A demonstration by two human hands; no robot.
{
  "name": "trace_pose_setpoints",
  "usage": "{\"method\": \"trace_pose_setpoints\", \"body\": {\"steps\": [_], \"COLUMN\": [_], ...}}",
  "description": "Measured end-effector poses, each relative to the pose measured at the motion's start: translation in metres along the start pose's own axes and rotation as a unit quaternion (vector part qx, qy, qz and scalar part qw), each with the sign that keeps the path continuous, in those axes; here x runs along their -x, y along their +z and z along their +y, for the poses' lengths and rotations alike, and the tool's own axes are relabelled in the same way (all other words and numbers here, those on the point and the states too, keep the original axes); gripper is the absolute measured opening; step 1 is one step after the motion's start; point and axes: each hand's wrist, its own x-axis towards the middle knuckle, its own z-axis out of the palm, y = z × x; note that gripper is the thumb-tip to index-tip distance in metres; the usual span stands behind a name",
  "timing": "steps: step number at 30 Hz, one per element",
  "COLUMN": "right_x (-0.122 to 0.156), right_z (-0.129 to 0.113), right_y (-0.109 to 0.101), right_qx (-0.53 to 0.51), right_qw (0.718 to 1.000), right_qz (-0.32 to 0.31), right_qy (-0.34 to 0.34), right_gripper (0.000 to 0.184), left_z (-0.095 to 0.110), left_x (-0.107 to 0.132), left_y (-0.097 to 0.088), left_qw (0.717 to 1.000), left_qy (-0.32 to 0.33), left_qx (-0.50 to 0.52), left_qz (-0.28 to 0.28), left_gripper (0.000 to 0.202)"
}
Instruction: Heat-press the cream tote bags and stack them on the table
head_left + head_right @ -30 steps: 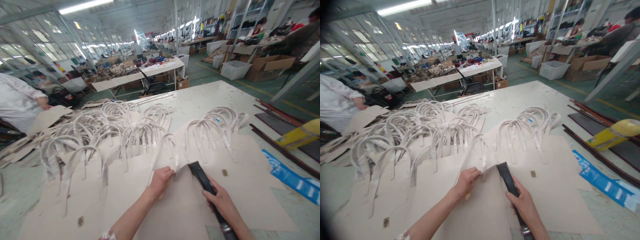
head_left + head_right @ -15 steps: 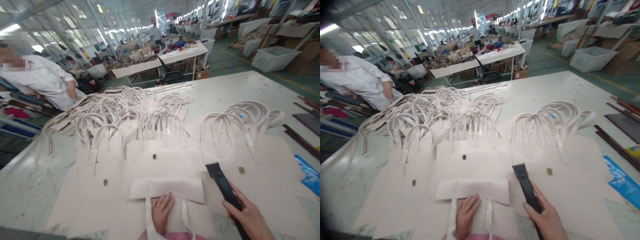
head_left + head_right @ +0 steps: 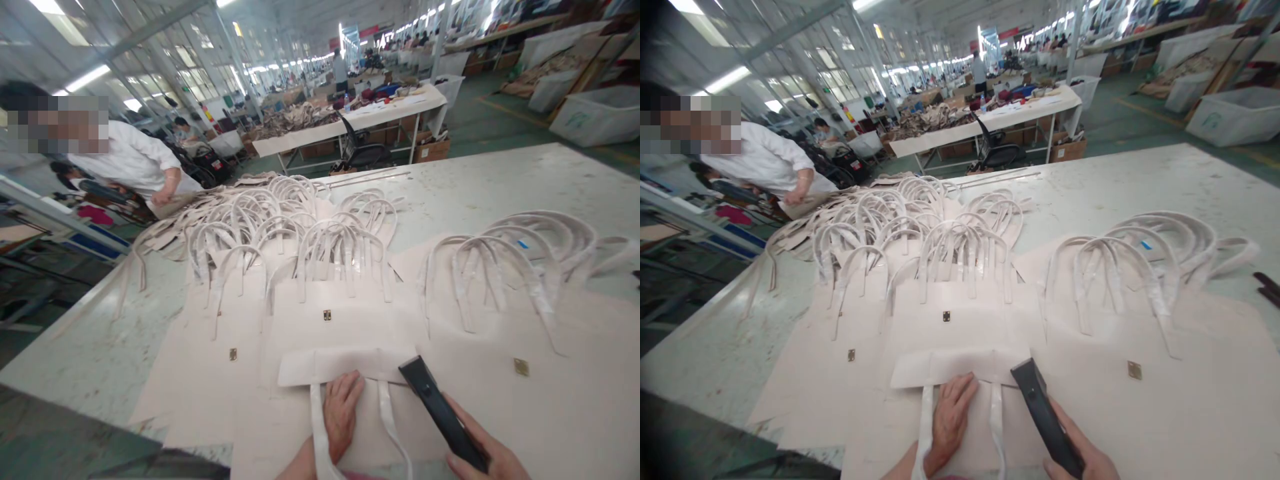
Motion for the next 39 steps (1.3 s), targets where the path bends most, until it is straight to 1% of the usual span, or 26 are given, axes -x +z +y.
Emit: {"method": "trace_pose_setpoints", "body": {"steps": [3, 6, 11, 13, 16, 18, 19, 20, 23, 24, 26, 27, 29, 31, 32, 33, 34, 36, 37, 38, 39], "right_x": [-0.011, -0.027, -0.059, -0.069, -0.074, -0.068, -0.063, -0.058, -0.048, -0.048, -0.054, -0.058, -0.066, -0.071, -0.071, -0.07, -0.069, -0.069, -0.07, -0.072, -0.075], "right_z": [-0.01, -0.028, -0.061, -0.073, -0.085, -0.086, -0.085, -0.083, -0.075, -0.072, -0.068, -0.068, -0.071, -0.078, -0.083, -0.089, -0.095, -0.106, -0.111, -0.115, -0.119], "right_y": [0.004, 0.014, 0.037, 0.042, 0.042, 0.038, 0.035, 0.033, 0.029, 0.03, 0.034, 0.038, 0.048, 0.057, 0.062, 0.067, 0.072, 0.084, 0.091, 0.099, 0.107], "right_qx": [0.011, 0.028, 0.026, 0.019, 0.02, 0.013, 0.009, 0.009, 0.014, 0.011, 0.006, 0.007, 0.017, 0.023, 0.021, 0.018, 0.016, 0.018, 0.026, 0.038, 0.05], "right_qw": [0.999, 0.998, 0.998, 0.999, 1.0, 0.999, 0.999, 0.999, 0.998, 0.997, 0.996, 0.996, 0.998, 1.0, 0.999, 0.999, 0.996, 0.985, 0.979, 0.974, 0.972], "right_qz": [-0.027, -0.052, -0.054, -0.041, 0.021, 0.048, 0.045, 0.031, -0.038, -0.059, -0.08, -0.078, -0.048, -0.022, -0.025, -0.043, -0.077, -0.167, -0.198, -0.216, -0.219], "right_qy": [-0.016, -0.032, 0.01, 0.001, -0.009, -0.01, -0.005, 0.004, 0.039, 0.044, 0.043, 0.039, 0.024, 0.0, -0.014, -0.024, -0.029, -0.031, -0.041, -0.056, -0.073], "right_gripper": [0.065, 0.064, 0.064, 0.062, 0.062, 0.063, 0.063, 0.063, 0.065, 0.065, 0.064, 0.064, 0.065, 0.067, 0.067, 0.067, 0.066, 0.064, 0.061, 0.058, 0.054], "left_z": [0.0, -0.001, -0.006, -0.008, -0.011, -0.013, -0.013, -0.014, -0.016, -0.017, -0.018, -0.017, -0.016, -0.012, -0.01, -0.008, -0.006, -0.002, -0.001, 0.0, 0.0], "left_x": [-0.005, -0.006, -0.006, -0.006, -0.006, -0.005, -0.004, -0.004, -0.002, -0.001, -0.001, 0.0, -0.001, -0.002, -0.003, -0.003, -0.004, -0.005, -0.005, -0.005, -0.004], "left_y": [0.003, 0.006, 0.009, 0.01, 0.015, 0.019, 0.021, 0.023, 0.025, 0.024, 0.022, 0.021, 0.018, 0.016, 0.016, 0.016, 0.016, 0.018, 0.019, 0.021, 0.022], "left_qw": [1.0, 0.999, 0.999, 0.999, 0.999, 0.999, 0.999, 0.999, 0.999, 0.999, 0.999, 1.0, 1.0, 1.0, 1.0, 1.0, 0.999, 0.997, 0.997, 0.996, 0.996], "left_qy": [-0.011, -0.021, -0.02, -0.002, 0.004, 0.003, 0.002, 0.002, 0.005, 0.008, 0.019, 0.022, 0.022, 0.009, -0.002, -0.014, -0.024, -0.038, -0.039, -0.042, -0.047], "left_qx": [-0.008, -0.024, -0.044, -0.039, -0.032, -0.031, -0.032, -0.033, -0.032, -0.03, -0.025, -0.023, -0.018, -0.009, -0.004, 0.002, 0.008, 0.013, 0.012, 0.009, 0.007], "left_qz": [-0.013, -0.013, -0.016, -0.015, 0.007, 0.02, 0.024, 0.025, 0.02, 0.014, 0.004, 0.001, -0.005, -0.003, 0.004, 0.015, 0.028, 0.061, 0.073, 0.079, 0.081], "left_gripper": [0.067, 0.066, 0.063, 0.061, 0.06, 0.062, 0.063, 0.064, 0.067, 0.068, 0.07, 0.07, 0.07, 0.068, 0.067, 0.064, 0.06, 0.05, 0.046, 0.044, 0.043]}}
